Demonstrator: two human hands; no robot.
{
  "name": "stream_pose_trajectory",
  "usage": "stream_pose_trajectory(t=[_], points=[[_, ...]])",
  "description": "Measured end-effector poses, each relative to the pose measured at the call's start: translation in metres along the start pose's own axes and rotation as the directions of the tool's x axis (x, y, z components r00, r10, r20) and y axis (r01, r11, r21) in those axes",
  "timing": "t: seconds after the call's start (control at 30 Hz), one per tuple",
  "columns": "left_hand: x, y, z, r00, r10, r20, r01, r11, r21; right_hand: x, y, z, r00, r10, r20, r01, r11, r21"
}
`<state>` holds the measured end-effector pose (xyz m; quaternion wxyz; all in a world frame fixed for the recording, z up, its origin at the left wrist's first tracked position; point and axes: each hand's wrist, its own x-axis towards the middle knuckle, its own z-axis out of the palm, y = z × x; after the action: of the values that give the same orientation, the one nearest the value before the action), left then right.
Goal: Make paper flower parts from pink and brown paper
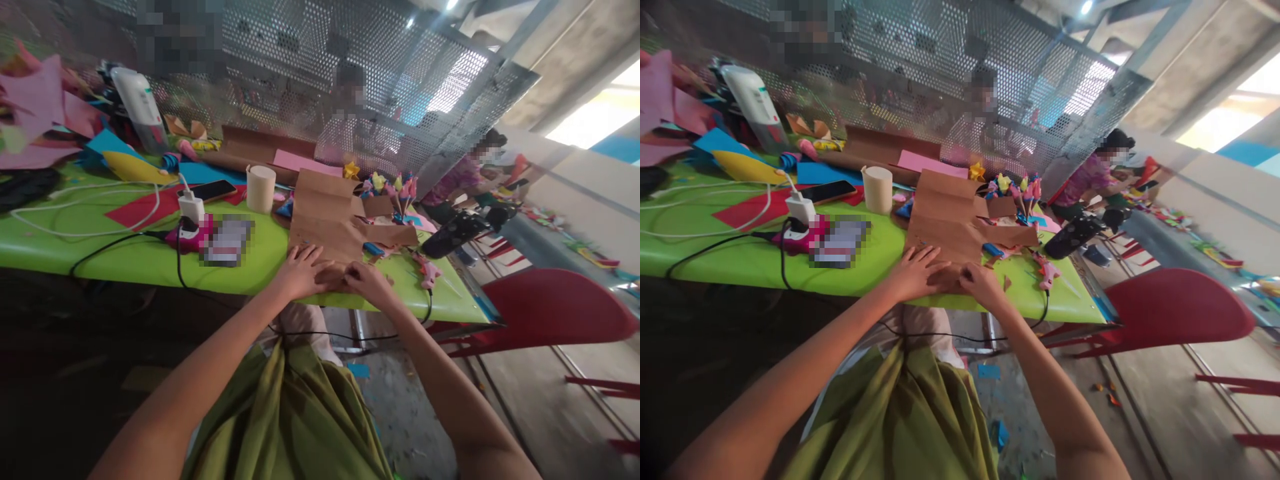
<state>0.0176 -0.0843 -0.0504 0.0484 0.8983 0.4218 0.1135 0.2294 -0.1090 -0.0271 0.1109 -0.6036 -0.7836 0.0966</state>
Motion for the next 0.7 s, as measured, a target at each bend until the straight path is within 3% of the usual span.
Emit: stream_pose_trajectory(t=[0.2, 0.43, 0.6, 0.7], points=[[0.000, 0.000, -0.003, 1.000, 0.009, 0.011, -0.009, 1.000, -0.016, -0.006, 0.020, 0.009, 0.999, 0.009, -0.047, 0.002, 0.974, 0.229], [0.001, 0.006, -0.011, 0.996, 0.026, 0.086, -0.024, 0.999, -0.027, -0.004, 0.009, 0.011, 0.996, -0.030, -0.082, 0.054, 0.952, 0.302], [0.001, 0.005, -0.007, 0.995, 0.028, 0.091, -0.025, 0.999, -0.034, -0.015, -0.001, 0.004, 0.995, -0.093, -0.043, 0.102, 0.940, 0.327], [0.002, 0.004, -0.007, 0.993, 0.027, 0.115, -0.024, 0.999, -0.025, -0.040, 0.000, -0.006, 0.997, -0.071, 0.029, 0.047, 0.863, 0.502]])
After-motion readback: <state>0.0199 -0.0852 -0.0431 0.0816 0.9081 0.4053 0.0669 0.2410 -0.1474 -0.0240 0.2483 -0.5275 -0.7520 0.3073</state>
